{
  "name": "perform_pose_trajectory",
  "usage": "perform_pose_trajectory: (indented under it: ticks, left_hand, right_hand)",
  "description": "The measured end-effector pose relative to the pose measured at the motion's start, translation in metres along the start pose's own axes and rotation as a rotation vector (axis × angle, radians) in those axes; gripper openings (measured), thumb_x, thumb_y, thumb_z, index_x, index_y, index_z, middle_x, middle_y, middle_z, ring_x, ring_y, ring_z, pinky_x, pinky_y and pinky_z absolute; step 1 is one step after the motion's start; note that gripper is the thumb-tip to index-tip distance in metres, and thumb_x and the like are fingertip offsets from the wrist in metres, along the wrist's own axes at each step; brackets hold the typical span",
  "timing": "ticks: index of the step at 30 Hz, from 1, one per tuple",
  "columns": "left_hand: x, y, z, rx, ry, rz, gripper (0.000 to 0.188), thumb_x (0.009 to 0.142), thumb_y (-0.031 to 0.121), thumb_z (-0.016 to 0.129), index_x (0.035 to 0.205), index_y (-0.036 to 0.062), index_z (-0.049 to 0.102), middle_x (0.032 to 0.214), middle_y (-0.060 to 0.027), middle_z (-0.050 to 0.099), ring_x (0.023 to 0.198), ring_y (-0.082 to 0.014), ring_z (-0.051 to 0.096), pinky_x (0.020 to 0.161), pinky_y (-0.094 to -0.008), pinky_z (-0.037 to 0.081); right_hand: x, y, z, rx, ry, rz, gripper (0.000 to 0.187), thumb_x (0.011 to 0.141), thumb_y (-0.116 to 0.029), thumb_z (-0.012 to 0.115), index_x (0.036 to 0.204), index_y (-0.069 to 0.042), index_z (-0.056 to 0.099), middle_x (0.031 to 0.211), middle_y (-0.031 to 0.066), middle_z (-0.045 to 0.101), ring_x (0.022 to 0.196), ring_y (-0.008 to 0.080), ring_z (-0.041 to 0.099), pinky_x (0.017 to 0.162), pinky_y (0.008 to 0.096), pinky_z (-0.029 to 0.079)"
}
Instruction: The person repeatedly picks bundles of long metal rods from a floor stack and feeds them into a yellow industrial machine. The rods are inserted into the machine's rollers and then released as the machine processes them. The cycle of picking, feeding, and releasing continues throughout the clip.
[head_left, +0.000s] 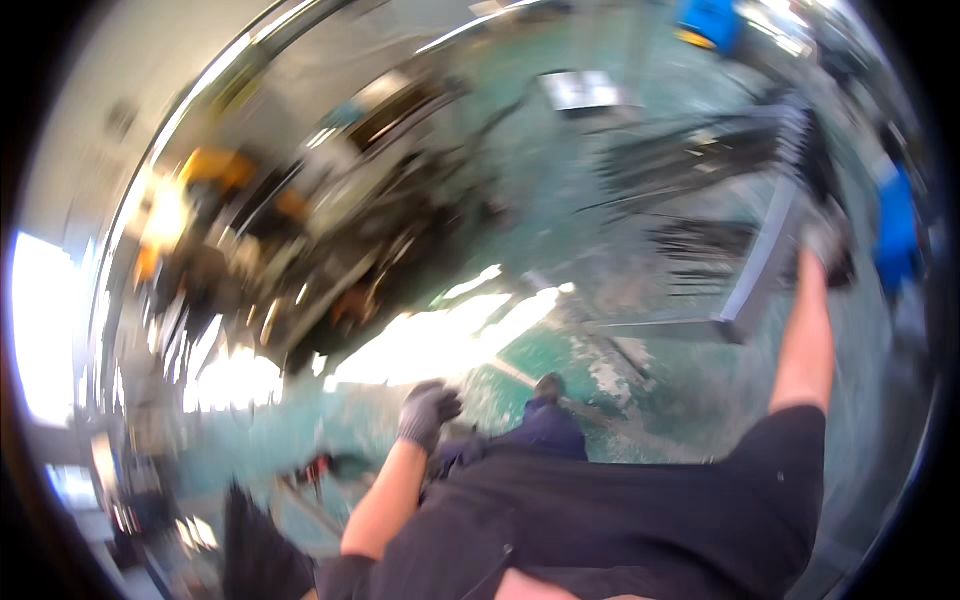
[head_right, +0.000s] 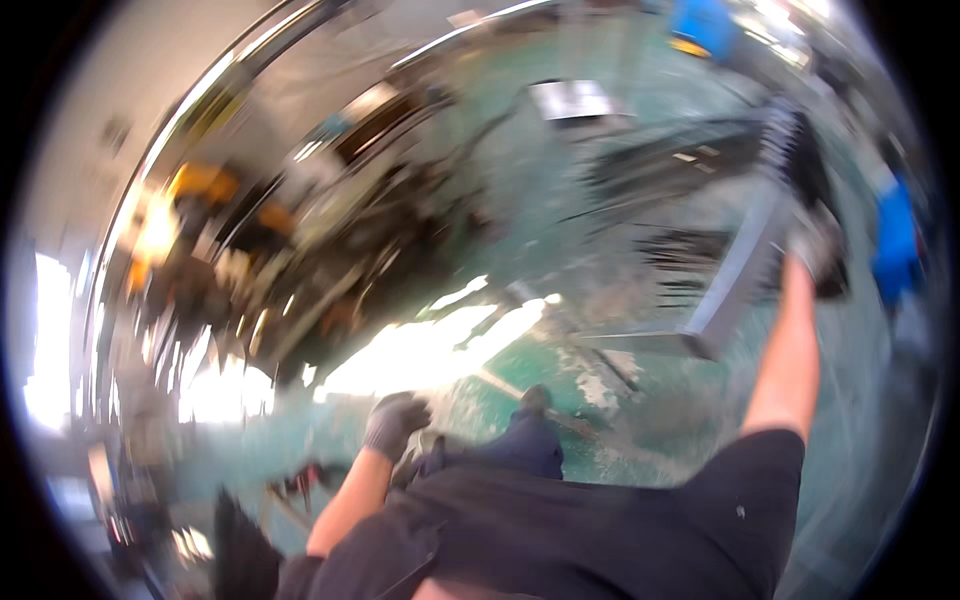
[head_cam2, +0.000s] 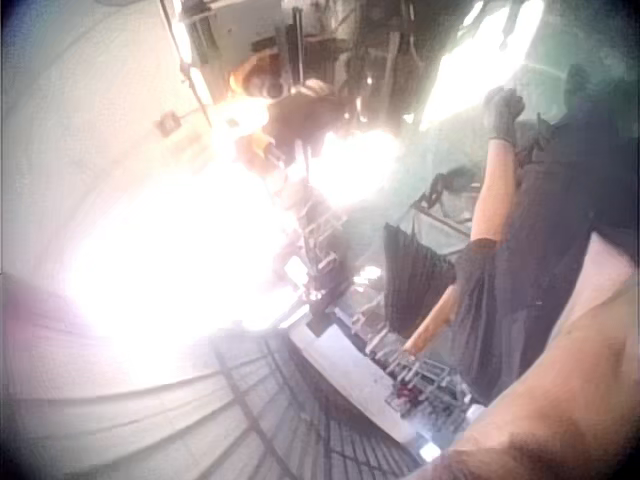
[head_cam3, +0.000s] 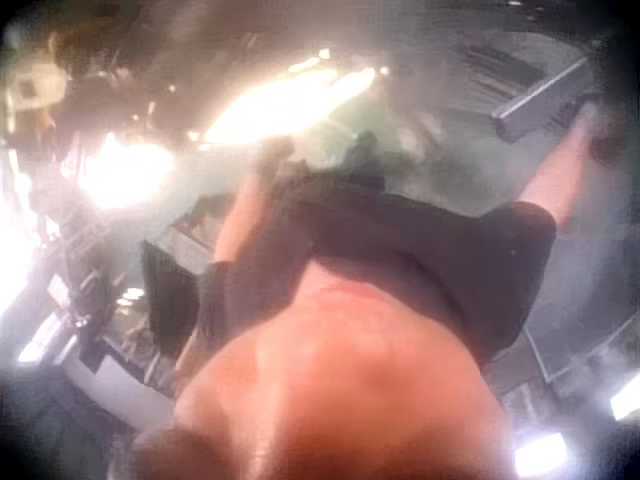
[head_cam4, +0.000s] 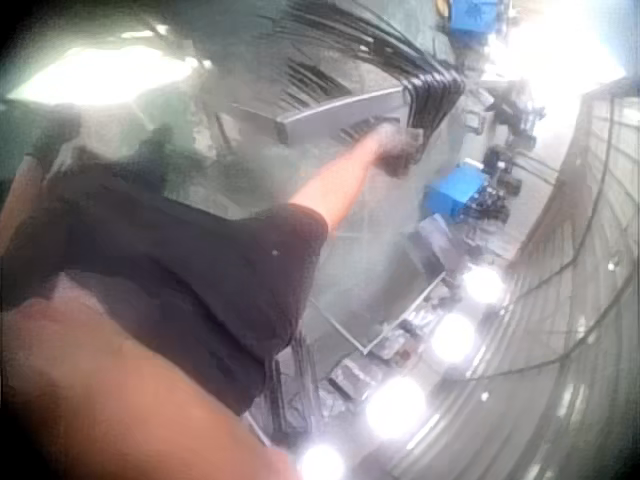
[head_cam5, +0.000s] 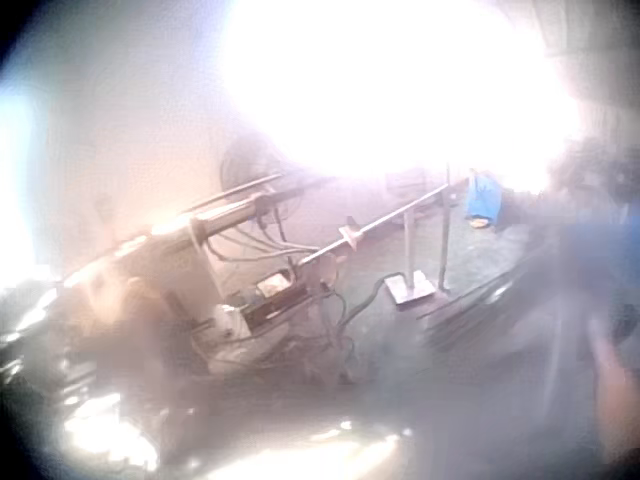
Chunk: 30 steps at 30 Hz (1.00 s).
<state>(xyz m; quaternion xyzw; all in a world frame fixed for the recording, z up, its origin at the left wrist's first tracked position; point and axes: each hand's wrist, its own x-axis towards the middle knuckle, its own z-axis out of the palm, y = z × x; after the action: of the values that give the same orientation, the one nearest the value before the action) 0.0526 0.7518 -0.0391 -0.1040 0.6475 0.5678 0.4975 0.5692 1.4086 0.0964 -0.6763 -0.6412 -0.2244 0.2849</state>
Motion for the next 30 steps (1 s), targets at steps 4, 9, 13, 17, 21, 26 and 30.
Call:
perform_pose_trajectory:
  ticks: [4,9,13,17,21,26,30]
  left_hand:
    - [-0.028,-0.012,-0.067,-0.171,0.096,0.035,0.043,0.095,0.011,0.072,0.133,-0.0037,0.059,0.102,-0.0176,0.074,0.085,-0.0286,0.075,0.077,-0.0395,0.064]
    - [-0.078,-0.036,-0.17,-0.333,0.201,0.126,0.047,0.093,0.011,0.073,0.134,-0.0061,0.057,0.099,-0.0154,0.072,0.086,-0.0249,0.074,0.074,-0.0365,0.063]
    - [-0.144,-0.079,-0.28,-0.457,0.311,0.166,0.043,0.094,0.011,0.072,0.132,-0.0057,0.059,0.102,-0.0158,0.073,0.087,-0.0235,0.074,0.076,-0.0345,0.062]
    - [-0.185,-0.117,-0.398,-0.527,0.545,0.312,0.04,0.095,0.011,0.069,0.131,-0.0047,0.06,0.105,-0.015,0.073,0.089,-0.0239,0.074,0.079,-0.0353,0.061]
    - [-0.237,-0.163,-0.483,-0.715,0.75,0.33,0.034,0.096,0.01,0.067,0.128,-0.0023,0.061,0.106,-0.0143,0.074,0.09,-0.0249,0.074,0.08,-0.0378,0.062]
    - [-0.275,-0.191,-0.533,-0.905,0.861,0.383,0.033,0.099,0.01,0.063,0.129,-0.0027,0.058,0.107,-0.015,0.073,0.09,-0.0257,0.073,0.081,-0.0378,0.061]
    - [-0.288,-0.206,-0.55,-1.078,0.918,0.364,0.035,0.099,0.009,0.062,0.131,-0.0037,0.056,0.108,-0.0164,0.072,0.089,-0.0256,0.073,0.082,-0.0376,0.061]
  right_hand:
    - [-0.146,-0.044,-0.03,0.422,0.089,-0.124,0.055,0.095,-0.048,0.064,0.133,-0.009,0.069,0.131,0.0209,0.071,0.124,0.038,0.066,0.103,0.0499,0.051]
    - [-0.473,-0.079,-0.02,0.249,-0.641,-0.154,0.048,0.094,-0.045,0.065,0.122,-0.007,0.074,0.124,0.0194,0.074,0.115,0.0352,0.07,0.094,0.0487,0.054]
    - [-0.649,-0.166,0.016,-0.06,-1.141,-0.473,0.044,0.093,-0.043,0.065,0.113,-0.005,0.078,0.118,0.0182,0.076,0.107,0.0331,0.073,0.086,0.0478,0.056]
    - [-0.769,-0.383,-0.09,0.006,-0.931,-1.542,0.052,0.099,-0.046,0.054,0.114,-0.001,0.075,0.118,0.0224,0.075,0.11,0.0377,0.072,0.098,0.0487,0.054]
    - [-0.788,-0.564,-0.337,0.642,-1.293,-1.07,0.049,0.087,-0.036,0.073,0.122,-0.001,0.07,0.118,0.0204,0.075,0.112,0.037,0.071,0.099,0.0443,0.054]
    - [-0.872,-0.69,-0.543,0.898,-1.333,-1.423,0.051,0.087,-0.032,0.078,0.127,-0.003,0.066,0.116,0.0193,0.075,0.112,0.0351,0.072,0.099,0.0437,0.054]
    - [-0.977,-0.736,-0.657,1.062,-1.366,-1.829,0.057,0.085,-0.028,0.081,0.135,-0.005,0.064,0.128,0.0215,0.071,0.122,0.0375,0.067,0.105,0.0453,0.053]
